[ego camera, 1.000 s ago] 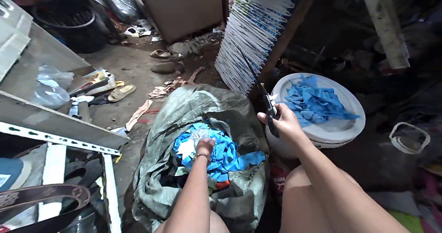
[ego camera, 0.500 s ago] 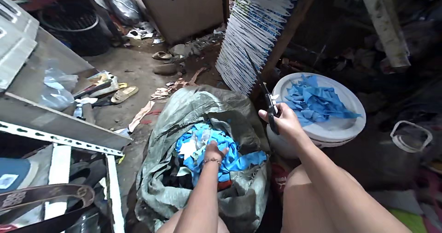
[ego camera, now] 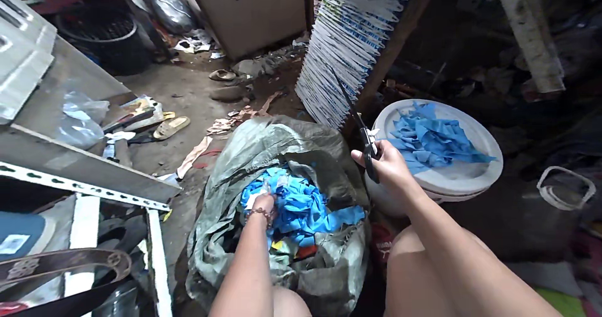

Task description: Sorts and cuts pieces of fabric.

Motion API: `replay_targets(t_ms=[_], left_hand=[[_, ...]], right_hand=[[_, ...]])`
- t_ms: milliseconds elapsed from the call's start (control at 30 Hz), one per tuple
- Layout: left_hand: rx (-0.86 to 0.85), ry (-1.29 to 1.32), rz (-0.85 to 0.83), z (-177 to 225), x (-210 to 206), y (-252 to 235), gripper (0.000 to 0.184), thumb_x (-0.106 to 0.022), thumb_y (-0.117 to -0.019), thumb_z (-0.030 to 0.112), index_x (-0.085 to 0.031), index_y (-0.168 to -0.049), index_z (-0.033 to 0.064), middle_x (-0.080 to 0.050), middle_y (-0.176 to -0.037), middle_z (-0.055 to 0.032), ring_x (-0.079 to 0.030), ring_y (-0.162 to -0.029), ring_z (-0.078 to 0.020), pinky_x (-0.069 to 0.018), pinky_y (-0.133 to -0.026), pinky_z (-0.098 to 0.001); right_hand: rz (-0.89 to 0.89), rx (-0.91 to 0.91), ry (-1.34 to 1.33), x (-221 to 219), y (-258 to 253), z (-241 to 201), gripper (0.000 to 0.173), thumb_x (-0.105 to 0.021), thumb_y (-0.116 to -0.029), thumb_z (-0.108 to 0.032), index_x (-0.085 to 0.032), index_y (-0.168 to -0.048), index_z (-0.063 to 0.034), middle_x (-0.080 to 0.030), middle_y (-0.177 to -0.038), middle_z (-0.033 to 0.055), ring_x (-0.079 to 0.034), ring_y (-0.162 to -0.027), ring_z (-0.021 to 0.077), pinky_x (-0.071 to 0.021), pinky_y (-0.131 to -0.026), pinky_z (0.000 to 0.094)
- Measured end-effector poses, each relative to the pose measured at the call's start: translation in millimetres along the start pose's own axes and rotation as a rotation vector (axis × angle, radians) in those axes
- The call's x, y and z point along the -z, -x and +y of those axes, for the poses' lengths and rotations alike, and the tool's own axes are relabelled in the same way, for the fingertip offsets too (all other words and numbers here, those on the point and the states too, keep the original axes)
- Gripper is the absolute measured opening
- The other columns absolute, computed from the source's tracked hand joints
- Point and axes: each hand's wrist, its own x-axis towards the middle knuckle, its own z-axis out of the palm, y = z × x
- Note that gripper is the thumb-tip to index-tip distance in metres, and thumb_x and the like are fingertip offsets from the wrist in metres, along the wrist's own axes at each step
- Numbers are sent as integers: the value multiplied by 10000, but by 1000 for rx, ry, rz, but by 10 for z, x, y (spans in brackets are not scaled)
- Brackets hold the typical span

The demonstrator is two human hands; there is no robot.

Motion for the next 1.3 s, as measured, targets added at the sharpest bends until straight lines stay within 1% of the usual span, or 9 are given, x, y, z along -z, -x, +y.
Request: replay_targets(t_ms=[133, 333, 467, 600, 700, 767, 1000, 1167, 1300], left_hand=[[-24, -300, 70, -74, 317, -33, 376, -510, -1065, 138, -557, -1396, -34, -530, -1447, -255, -494, -1367, -368, -368, -1139, -519], [-148, -269, 195, -175, 257, -4, 405, -585, -961, 29, -601, -1365, 7, -563, -1400, -262, -523, -1329, -405, -403, -1113, -558], [-446, -396, -96, -24, -39, 83, 259, -541, -986, 25, -702, -1190, 23, -689, -1224, -164, -640, -1178, -297, -474, -1056, -487], [-580, -642, -361, 18, -313, 103, 306, -605, -958, 58, -689, -1251, 24, -631, -1345, -175, -566, -1302, -298, -405, -1141, -462], [-495, -920, -352, 36, -437, 123, 575, -740, -896, 179, -549, -1431, 90, -532, -1462, -188, -468, -1386, -391, -373, -1125, -609], [-386, -1000, -309, 76, -432, 163, 534, -686, -946, 218, -539, -1449, 115, -566, -1440, -186, -512, -1351, -409, -387, -1079, -668], [-276, -589, -420, 61, -166, 80, 414, -548, -1055, 325, -621, -1334, 29, -600, -1370, -197, -541, -1318, -319, -386, -1131, -519], [-197, -832, -223, 67, -564, 217, 871, -357, -933, 811, -628, -1369, 107, -579, -1437, -178, -451, -1410, -397, -196, -1128, -754], [-188, -883, -218, 76, -679, 218, 506, -569, -1000, 482, -625, -1376, 148, -608, -1402, -151, -512, -1360, -358, -284, -1102, -716]], right_hand=[[-3, 4, 3, -29, 2, 3, 516, -798, -895, -354, -583, -1186, 13, -633, -902, 141, -603, -770, 229, -507, -704, 451], [-13, 6, 17, -49, -18, 15, 561, -796, -892, -376, -583, -1229, 18, -658, -973, 175, -637, -850, 284, -525, -764, 506], [-1, 13, 2, -70, -22, -7, 545, -804, -888, -354, -586, -1220, 19, -655, -950, 168, -629, -821, 268, -522, -744, 490], [-17, 2, 10, -72, -20, -18, 543, -807, -889, -340, -579, -1223, 22, -650, -935, 163, -621, -784, 258, -523, -716, 472], [-26, -6, 14, -50, -10, -22, 545, -805, -890, -338, -574, -1230, 19, -650, -938, 156, -621, -783, 248, -523, -716, 464], [-23, 0, 14, -38, -6, -12, 539, -803, -891, -345, -575, -1221, 14, -646, -923, 150, -618, -778, 244, -520, -710, 461], [-32, -8, 37, -31, -33, 7, 556, -797, -896, -357, -573, -1233, 25, -654, -946, 165, -628, -799, 259, -523, -734, 478], [-52, -35, 21, -122, -24, -15, 576, -805, -887, -373, -571, -1246, 12, -661, -967, 164, -636, -834, 267, -525, -759, 491], [-107, -51, -36, -203, -6, 17, 572, -803, -886, -365, -576, -1252, 11, -661, -1001, 175, -648, -873, 274, -543, -790, 488]])
